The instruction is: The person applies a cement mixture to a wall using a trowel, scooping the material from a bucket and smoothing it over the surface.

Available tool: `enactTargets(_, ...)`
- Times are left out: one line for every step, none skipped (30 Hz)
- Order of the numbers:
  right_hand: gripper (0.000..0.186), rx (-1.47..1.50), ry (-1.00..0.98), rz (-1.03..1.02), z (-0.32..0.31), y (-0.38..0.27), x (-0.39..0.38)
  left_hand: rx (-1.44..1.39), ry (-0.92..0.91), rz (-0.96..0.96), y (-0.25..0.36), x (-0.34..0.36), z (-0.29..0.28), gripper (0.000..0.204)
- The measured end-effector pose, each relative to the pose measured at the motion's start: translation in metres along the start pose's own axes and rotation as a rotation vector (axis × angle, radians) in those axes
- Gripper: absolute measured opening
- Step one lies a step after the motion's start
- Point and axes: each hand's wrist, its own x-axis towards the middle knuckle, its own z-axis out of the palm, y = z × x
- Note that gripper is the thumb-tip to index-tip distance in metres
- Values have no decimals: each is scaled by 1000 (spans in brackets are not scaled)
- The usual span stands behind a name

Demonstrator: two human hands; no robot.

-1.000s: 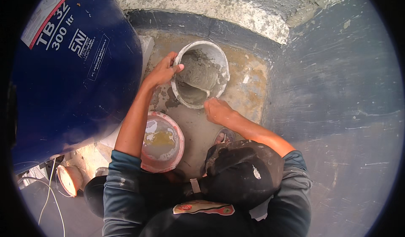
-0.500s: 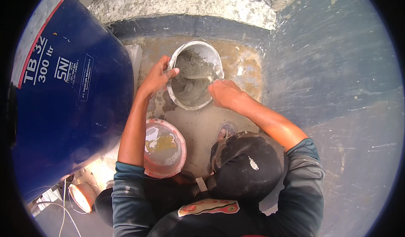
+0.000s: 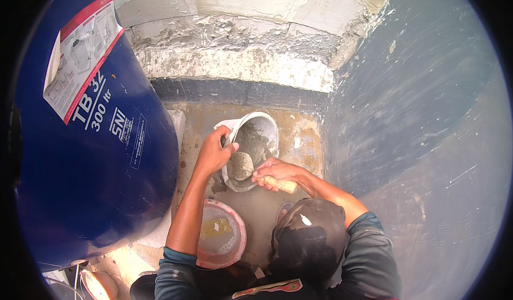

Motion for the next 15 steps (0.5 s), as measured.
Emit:
enactTargets(34,132,-44,-33,3,-7,-4,-22,36,1,10,0,-15,31)
enactTargets(35,243,-79,-77,0,-14,-10,-45,71,1,16,2,-27,31)
enactTargets(37,357,-117,-122,-3,-20,-18,-86,89,54,19,7,-40,22)
enactTargets(39,483,-166,-161,-4,-22,-22,-159,85,50,22,10,-52,22)
enactTargets(43,555,-191,-185,-5,-28,-23,-233,80,46,26,11,-64,21)
enactTargets(43,558,-192,-248,-5,-40,-31,-323,74,49,33,14,-71,21)
enactTargets(43,565,-206,-300,-3,-51,-37,-312,83,20,36,11,-77,21)
enactTargets(43,571,-220,-351,-1,-64,-44,-365,107,5,43,11,-84,21)
enactTargets(42,533,-92,-361,2,-75,-47,-417,127,-24,51,7,-89,21)
enactTargets(42,469,-55,-366,0,-81,-47,-461,146,-63,49,2,-91,21)
enactTargets(41,398,-23,-380,-5,-92,-43,-489,174,-83,42,0,-92,20)
enactTargets(41,311,10,-392,-10,-100,-40,-495,187,-96,37,1,-91,20)
enactTargets(41,347,-48,-396,-15,-97,-38,-502,203,-109,31,3,-90,19)
enactTargets(41,369,-51,-403,-14,-95,-37,-509,220,-121,27,4,-89,19)
enactTargets(41,396,-52,-402,-10,-93,-39,-516,246,-129,23,1,-85,19)
